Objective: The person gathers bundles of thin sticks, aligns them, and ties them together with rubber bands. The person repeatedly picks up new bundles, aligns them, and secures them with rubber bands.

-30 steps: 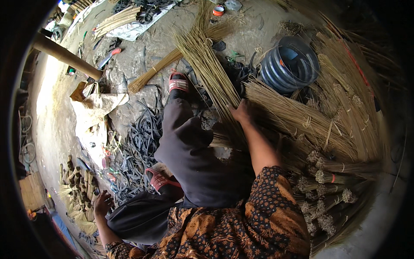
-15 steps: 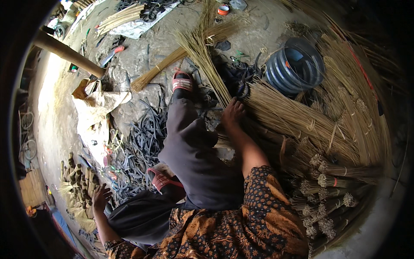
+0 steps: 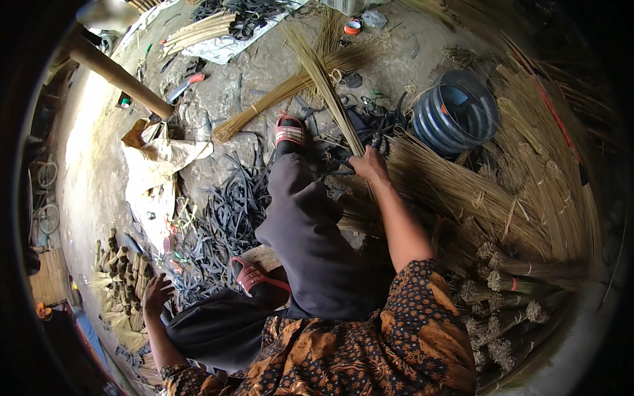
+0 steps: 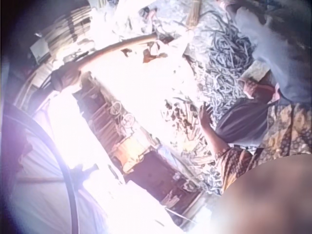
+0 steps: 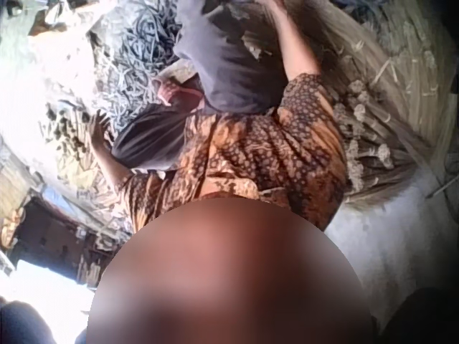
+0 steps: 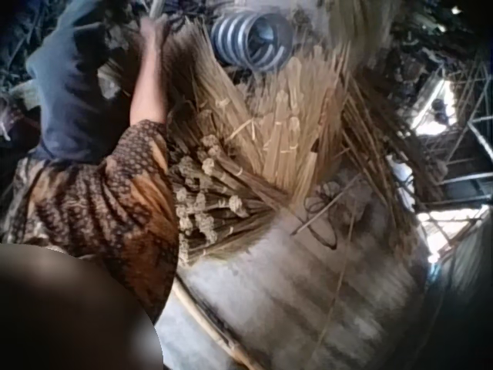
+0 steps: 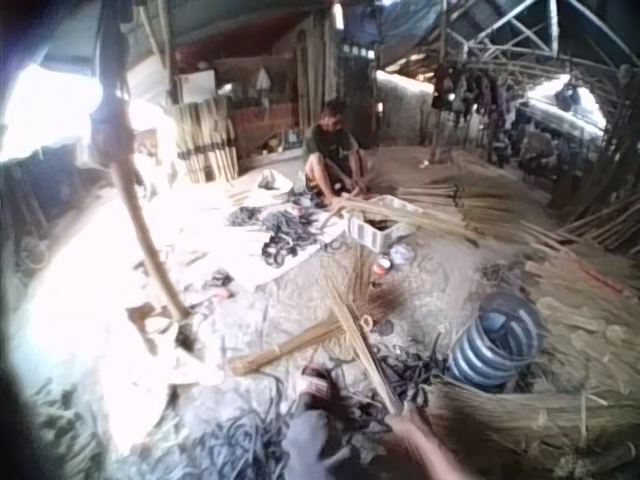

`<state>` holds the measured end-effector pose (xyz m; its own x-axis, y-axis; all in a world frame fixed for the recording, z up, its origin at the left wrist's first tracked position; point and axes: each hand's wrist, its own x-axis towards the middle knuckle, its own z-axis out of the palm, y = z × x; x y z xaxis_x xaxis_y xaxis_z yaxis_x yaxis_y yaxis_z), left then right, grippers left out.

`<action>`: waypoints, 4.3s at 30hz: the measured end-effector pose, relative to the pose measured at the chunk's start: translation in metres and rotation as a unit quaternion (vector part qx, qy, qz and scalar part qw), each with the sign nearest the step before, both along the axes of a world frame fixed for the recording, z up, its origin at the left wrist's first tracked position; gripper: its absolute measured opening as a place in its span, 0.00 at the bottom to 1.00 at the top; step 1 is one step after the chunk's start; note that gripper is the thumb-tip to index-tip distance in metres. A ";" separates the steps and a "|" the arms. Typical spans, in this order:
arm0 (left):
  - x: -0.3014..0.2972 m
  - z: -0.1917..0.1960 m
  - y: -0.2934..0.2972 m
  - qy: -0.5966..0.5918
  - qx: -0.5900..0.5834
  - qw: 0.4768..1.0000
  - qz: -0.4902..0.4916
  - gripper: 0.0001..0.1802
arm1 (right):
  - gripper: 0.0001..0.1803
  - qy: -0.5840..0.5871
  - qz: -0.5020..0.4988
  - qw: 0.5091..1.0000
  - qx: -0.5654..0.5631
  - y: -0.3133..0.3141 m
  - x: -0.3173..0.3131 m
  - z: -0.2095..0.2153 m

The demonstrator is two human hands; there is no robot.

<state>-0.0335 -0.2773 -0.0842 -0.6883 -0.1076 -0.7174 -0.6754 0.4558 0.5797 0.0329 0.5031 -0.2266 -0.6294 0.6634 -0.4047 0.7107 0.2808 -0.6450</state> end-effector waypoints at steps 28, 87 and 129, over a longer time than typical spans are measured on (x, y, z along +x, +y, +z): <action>0.095 0.090 0.299 0.414 0.358 0.829 0.114 0.07 | 0.16 0.475 0.370 0.797 -0.047 -0.375 0.034 0.111; 0.094 -0.012 0.352 0.232 0.334 0.899 -0.161 0.51 | 0.10 0.351 0.291 0.865 -0.210 -0.280 -0.033 0.158; 0.080 0.045 0.359 0.301 0.151 0.932 -0.134 0.20 | 0.11 0.325 0.082 0.780 -0.529 -0.310 -0.034 0.216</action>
